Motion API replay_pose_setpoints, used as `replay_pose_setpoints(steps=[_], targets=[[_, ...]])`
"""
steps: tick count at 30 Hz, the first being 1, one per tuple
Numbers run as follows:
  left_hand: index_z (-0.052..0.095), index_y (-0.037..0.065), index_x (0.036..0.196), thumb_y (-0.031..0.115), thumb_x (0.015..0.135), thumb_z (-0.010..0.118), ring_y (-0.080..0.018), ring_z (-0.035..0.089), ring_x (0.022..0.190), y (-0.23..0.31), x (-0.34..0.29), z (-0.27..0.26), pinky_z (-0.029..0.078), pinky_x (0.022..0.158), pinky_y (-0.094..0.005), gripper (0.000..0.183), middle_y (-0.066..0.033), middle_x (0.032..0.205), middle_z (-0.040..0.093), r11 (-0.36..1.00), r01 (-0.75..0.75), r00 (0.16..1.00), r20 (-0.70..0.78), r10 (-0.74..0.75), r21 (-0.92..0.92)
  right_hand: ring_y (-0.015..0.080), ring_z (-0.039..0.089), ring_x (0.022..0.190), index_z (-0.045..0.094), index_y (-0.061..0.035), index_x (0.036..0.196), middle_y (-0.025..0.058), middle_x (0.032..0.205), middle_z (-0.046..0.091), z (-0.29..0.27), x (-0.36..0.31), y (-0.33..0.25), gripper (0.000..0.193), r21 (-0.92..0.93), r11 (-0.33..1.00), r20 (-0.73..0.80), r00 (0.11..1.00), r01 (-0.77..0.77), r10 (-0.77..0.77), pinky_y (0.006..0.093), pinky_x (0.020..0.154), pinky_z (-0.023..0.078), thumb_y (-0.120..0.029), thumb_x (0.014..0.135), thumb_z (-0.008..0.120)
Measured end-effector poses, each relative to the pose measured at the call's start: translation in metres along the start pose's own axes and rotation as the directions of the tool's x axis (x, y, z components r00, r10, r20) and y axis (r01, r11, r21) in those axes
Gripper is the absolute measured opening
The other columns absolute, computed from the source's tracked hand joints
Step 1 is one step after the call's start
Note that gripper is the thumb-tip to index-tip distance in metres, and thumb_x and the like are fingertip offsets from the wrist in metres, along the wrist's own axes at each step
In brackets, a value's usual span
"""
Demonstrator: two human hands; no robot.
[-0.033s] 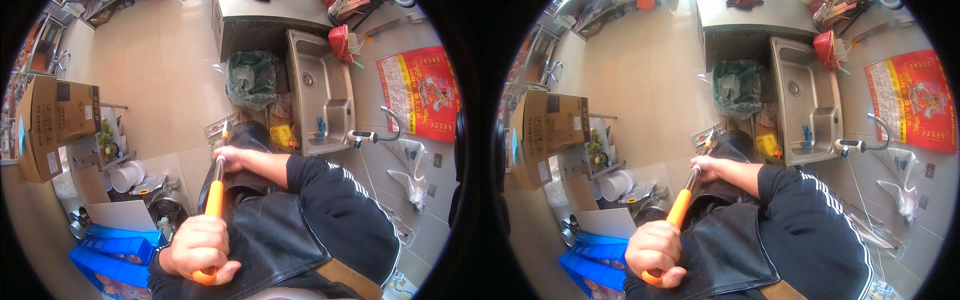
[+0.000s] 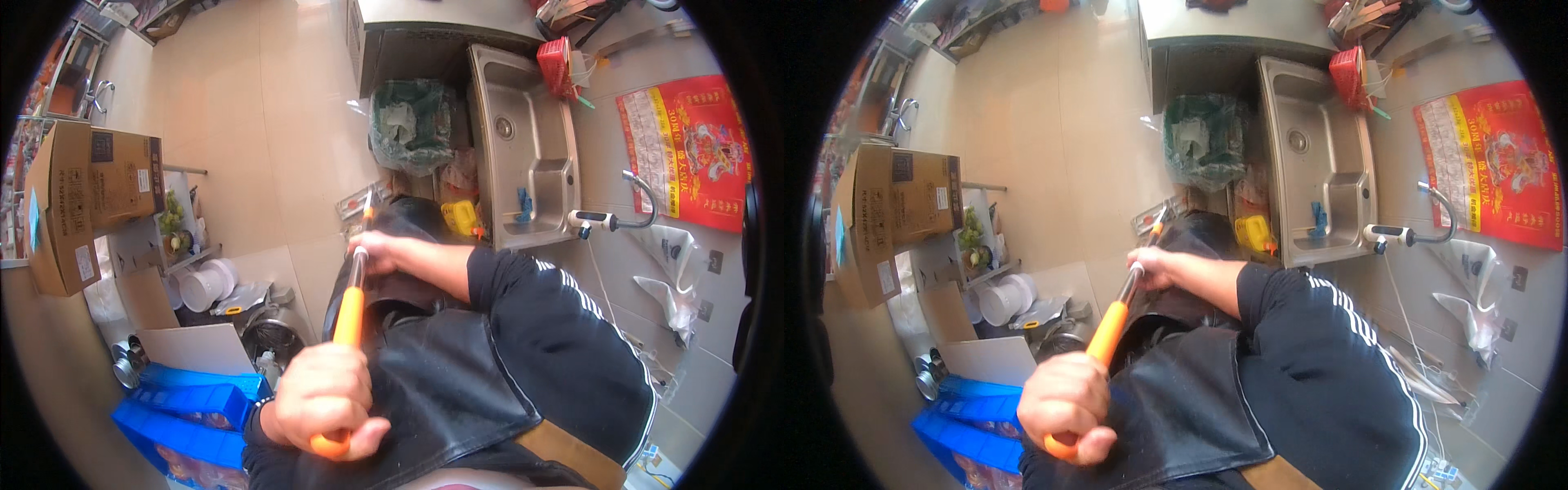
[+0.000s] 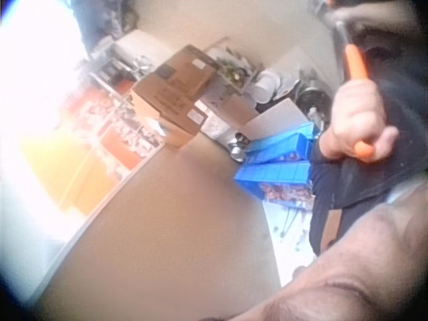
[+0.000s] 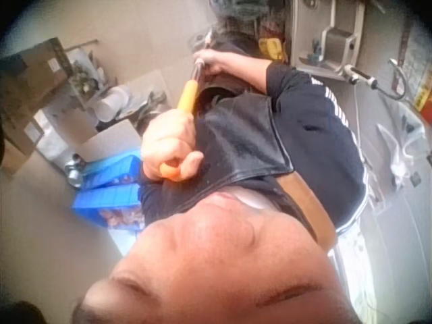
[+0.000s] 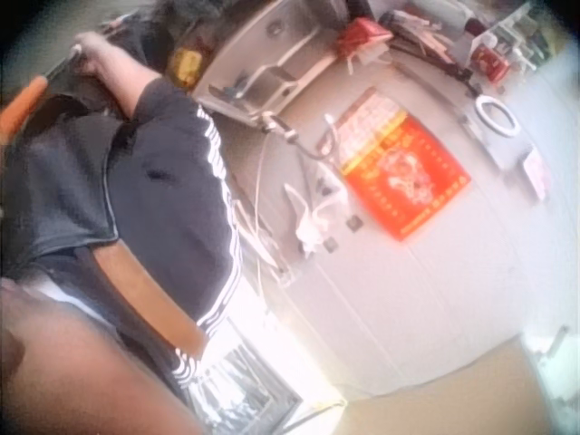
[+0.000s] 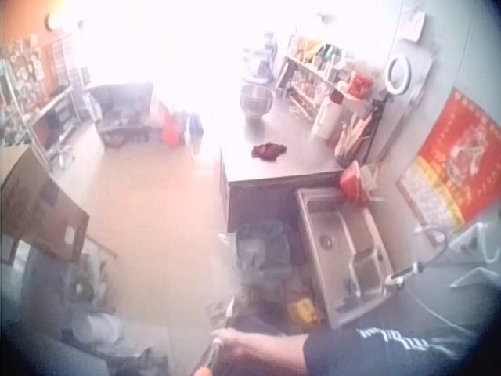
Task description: The person mops a tiled floor in a commercial kitchen using a flat mop with an orange handle. They repeatedly push and pull the mop across the floor, then rinse the mop head under a sink faucet before resuming mopping.
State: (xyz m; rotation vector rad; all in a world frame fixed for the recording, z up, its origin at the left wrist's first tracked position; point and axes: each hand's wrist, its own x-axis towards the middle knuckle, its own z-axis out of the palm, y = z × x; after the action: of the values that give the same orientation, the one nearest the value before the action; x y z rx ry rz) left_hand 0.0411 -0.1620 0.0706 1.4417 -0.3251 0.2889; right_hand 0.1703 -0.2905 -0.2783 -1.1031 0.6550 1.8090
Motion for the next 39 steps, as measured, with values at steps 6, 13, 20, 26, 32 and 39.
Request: replay_pose_setpoints(steps=[6,13,20,26,32,39], targets=[[0.057,0.008,0.067,0.002,0.075,0.079,-0.0224,0.057,0.052,0.002,-0.003,0.002,0.047,0.053,-0.0336,0.023,-0.0039,0.063,0.056,1.000,0.016,0.996,0.084,-0.015,-0.019,0.0175,0.052,0.064,0.050,-0.0120,0.087,0.0006,0.079,0.049,0.000,0.000,0.010,0.012,0.084,0.996,0.046,0.999,0.007,-0.011,0.0377,0.063,0.050,-0.018,0.093,0.059],[0.057,0.008,0.067,0.002,0.077,0.077,-0.0223,0.057,0.053,0.003,-0.006,0.007,0.047,0.054,-0.0337,0.024,-0.0041,0.063,0.055,0.999,0.046,0.999,-0.020,-0.045,0.028,0.0187,0.054,0.068,0.053,-0.0122,0.086,0.0004,0.075,0.049,0.001,-0.004,0.012,0.016,0.052,0.998,-0.013,1.000,0.026,-0.025,0.0405,0.065,0.051,-0.023,0.097,0.055],[0.056,0.008,0.066,0.002,0.076,0.078,-0.0217,0.057,0.053,0.000,-0.006,0.009,0.048,0.054,-0.0332,0.024,-0.0044,0.063,0.055,1.000,0.005,1.000,0.010,-0.005,-0.023,0.0199,0.056,0.071,0.055,-0.0123,0.087,0.0009,0.077,0.050,-0.006,0.002,0.017,0.015,0.058,0.997,0.090,0.994,0.060,-0.065,0.0405,0.069,0.053,-0.024,0.096,0.057],[0.057,0.008,0.066,0.002,0.075,0.078,-0.0223,0.058,0.054,-0.001,-0.002,0.003,0.048,0.054,-0.0333,0.024,-0.0047,0.063,0.056,0.999,0.039,0.978,0.208,-0.035,-0.012,0.0204,0.055,0.062,0.053,-0.0127,0.082,0.0005,0.067,0.049,-0.008,0.011,0.017,0.017,0.212,0.977,0.077,0.997,-0.031,0.015,0.0415,0.064,0.053,-0.023,0.095,0.057],[0.055,0.007,0.065,0.002,0.077,0.078,-0.0228,0.056,0.052,-0.006,0.002,0.000,0.045,0.051,-0.0344,0.027,-0.0052,0.063,0.056,0.999,-0.005,0.994,0.112,0.010,-0.046,0.0207,0.058,0.065,0.055,-0.0124,0.084,0.0013,0.068,0.051,-0.004,0.002,0.013,0.015,0.155,0.975,0.099,0.979,0.161,-0.178,0.0444,0.070,0.053,-0.023,0.093,0.060],[0.054,0.008,0.064,0.002,0.076,0.078,-0.0234,0.057,0.052,-0.009,0.012,0.002,0.045,0.051,-0.0343,0.027,-0.0046,0.062,0.054,0.998,0.028,0.980,0.200,-0.017,-0.052,0.0180,0.053,0.060,0.051,-0.0148,0.079,-0.0005,0.065,0.047,-0.005,-0.008,0.001,0.020,0.098,0.992,0.117,0.991,-0.078,0.067,0.0386,0.062,0.050,-0.025,0.095,0.058]])
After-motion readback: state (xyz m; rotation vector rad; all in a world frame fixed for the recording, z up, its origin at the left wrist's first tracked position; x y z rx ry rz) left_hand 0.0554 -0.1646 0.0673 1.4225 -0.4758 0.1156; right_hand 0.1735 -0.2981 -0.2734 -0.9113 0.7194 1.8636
